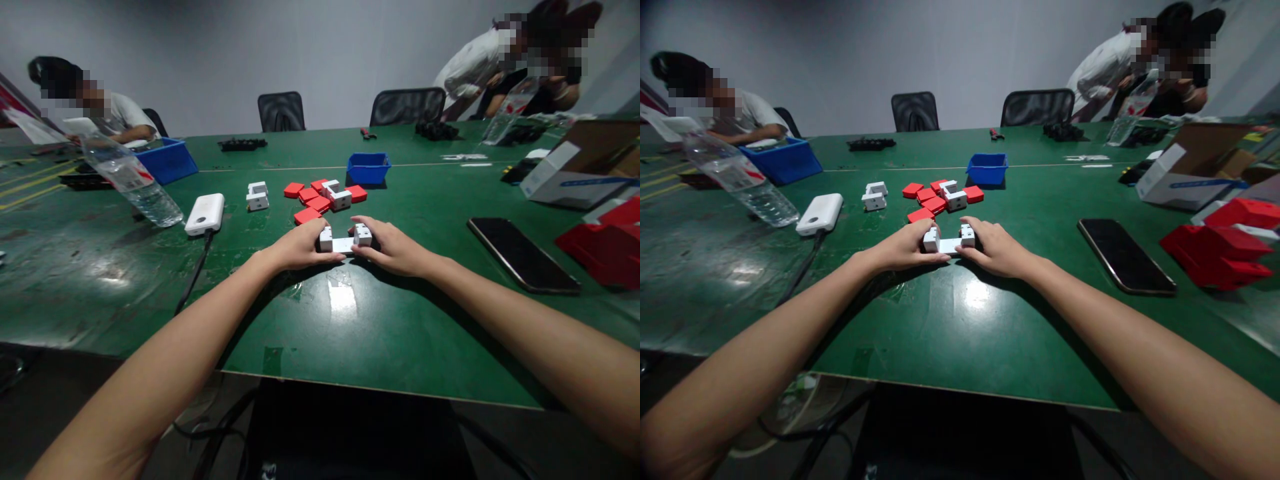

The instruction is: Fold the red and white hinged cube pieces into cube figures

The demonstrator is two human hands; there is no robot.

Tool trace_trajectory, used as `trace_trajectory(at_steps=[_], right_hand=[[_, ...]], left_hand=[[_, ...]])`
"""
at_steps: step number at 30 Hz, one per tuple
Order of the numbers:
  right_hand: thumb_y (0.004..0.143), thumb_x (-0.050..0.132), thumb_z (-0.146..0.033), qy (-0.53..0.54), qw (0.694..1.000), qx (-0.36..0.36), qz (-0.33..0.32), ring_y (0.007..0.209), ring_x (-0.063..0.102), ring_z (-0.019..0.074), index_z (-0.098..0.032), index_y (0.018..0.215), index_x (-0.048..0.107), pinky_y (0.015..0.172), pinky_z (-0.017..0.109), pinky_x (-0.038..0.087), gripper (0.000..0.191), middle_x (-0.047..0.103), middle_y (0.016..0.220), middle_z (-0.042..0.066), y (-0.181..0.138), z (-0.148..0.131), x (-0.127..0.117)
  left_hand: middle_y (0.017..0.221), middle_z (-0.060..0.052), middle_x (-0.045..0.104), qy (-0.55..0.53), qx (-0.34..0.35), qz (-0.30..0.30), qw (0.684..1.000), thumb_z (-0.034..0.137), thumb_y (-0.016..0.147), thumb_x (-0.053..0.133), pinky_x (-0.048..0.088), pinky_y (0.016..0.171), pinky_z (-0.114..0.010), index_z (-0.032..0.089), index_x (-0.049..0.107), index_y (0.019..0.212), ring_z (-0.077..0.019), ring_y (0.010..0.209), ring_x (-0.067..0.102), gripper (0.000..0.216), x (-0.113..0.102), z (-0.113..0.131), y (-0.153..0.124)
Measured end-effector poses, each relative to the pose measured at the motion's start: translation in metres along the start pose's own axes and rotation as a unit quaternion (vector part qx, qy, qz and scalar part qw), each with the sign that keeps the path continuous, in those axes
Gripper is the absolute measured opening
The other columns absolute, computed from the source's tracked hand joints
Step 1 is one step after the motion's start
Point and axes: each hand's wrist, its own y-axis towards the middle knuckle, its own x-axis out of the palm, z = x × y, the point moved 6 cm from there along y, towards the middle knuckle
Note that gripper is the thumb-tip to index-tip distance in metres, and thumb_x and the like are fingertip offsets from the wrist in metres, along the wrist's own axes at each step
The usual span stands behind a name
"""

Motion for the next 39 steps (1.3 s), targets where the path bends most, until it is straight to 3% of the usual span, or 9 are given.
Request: trace_trajectory(at_steps=[3, 6, 12, 19, 26, 33, 39], right_hand=[[0.094, 0.050, -0.041, -0.039, 0.998, 0.045, 0.031, 0.112, 0.063, 0.0346, -0.014, 0.139, 0.047, 0.094, 0.051, 0.048, 0.053, 0.066, 0.126, 0.019, 0.001, 0.010, 0.001], [0.095, 0.047, -0.039, -0.058, 0.994, 0.083, 0.044, 0.108, 0.064, 0.0339, -0.015, 0.123, 0.060, 0.092, 0.050, 0.049, 0.039, 0.069, 0.120, 0.018, 0.002, 0.019, 0.001], [0.097, 0.045, -0.041, -0.039, 0.995, 0.083, 0.046, 0.109, 0.063, 0.0297, -0.019, 0.107, 0.068, 0.094, 0.048, 0.048, 0.033, 0.071, 0.117, 0.014, 0.002, 0.025, -0.001], [0.098, 0.045, -0.045, -0.030, 0.997, 0.060, 0.026, 0.116, 0.062, 0.0313, -0.017, 0.109, 0.071, 0.097, 0.049, 0.047, 0.040, 0.069, 0.124, 0.016, 0.001, 0.021, -0.001], [0.095, 0.049, -0.055, -0.051, 0.998, 0.046, -0.006, 0.124, 0.058, 0.0342, -0.020, 0.113, 0.071, 0.098, 0.054, 0.046, 0.046, 0.063, 0.136, 0.016, 0.000, 0.016, 0.002], [0.095, 0.051, -0.050, -0.024, 0.999, 0.031, -0.001, 0.121, 0.060, 0.0331, -0.019, 0.116, 0.069, 0.098, 0.051, 0.048, 0.042, 0.065, 0.133, 0.015, 0.001, 0.012, 0.002], [0.096, 0.050, -0.047, -0.014, 1.000, 0.024, -0.009, 0.121, 0.060, 0.0320, -0.018, 0.116, 0.068, 0.099, 0.049, 0.047, 0.040, 0.065, 0.132, 0.015, 0.002, 0.007, 0.004]], left_hand=[[0.082, -0.003, 0.056, 0.020, 0.037, 0.006, 0.999, 0.064, 0.079, 0.065, 0.035, 0.062, -0.029, 0.018, 0.052, 0.084, -0.0168, 0.070, 0.049, 0.048, -0.001, 0.007, -0.001], [0.078, -0.002, 0.056, 0.017, 0.077, -0.002, 0.997, 0.061, 0.081, 0.064, 0.035, 0.061, -0.029, 0.018, 0.052, 0.081, -0.0161, 0.068, 0.049, 0.045, 0.004, 0.020, -0.003], [0.092, -0.007, 0.064, 0.017, 0.152, -0.047, 0.987, 0.048, 0.090, 0.060, 0.042, 0.073, -0.030, 0.018, 0.060, 0.098, -0.0195, 0.083, 0.058, 0.031, 0.022, 0.052, -0.005], [0.080, -0.002, 0.058, 0.011, 0.107, -0.022, 0.994, 0.047, 0.089, 0.061, 0.037, 0.064, -0.027, 0.017, 0.062, 0.097, -0.0154, 0.072, 0.052, 0.031, 0.018, 0.033, -0.002], [0.084, -0.003, 0.060, 0.036, 0.047, -0.028, 0.998, 0.063, 0.081, 0.064, 0.035, 0.062, -0.027, 0.019, 0.061, 0.110, -0.0167, 0.072, 0.053, 0.054, 0.012, 0.017, -0.001], [0.101, -0.010, 0.068, 0.061, 0.030, -0.016, 0.998, 0.075, 0.068, 0.068, 0.045, 0.072, -0.034, 0.016, 0.053, 0.131, -0.0259, 0.087, 0.063, 0.088, 0.010, 0.022, -0.001], [0.103, -0.013, 0.069, 0.065, 0.039, -0.021, 0.997, 0.076, 0.071, 0.066, 0.047, 0.080, -0.037, 0.013, 0.056, 0.128, -0.0289, 0.094, 0.064, 0.086, 0.012, 0.021, 0.000]])
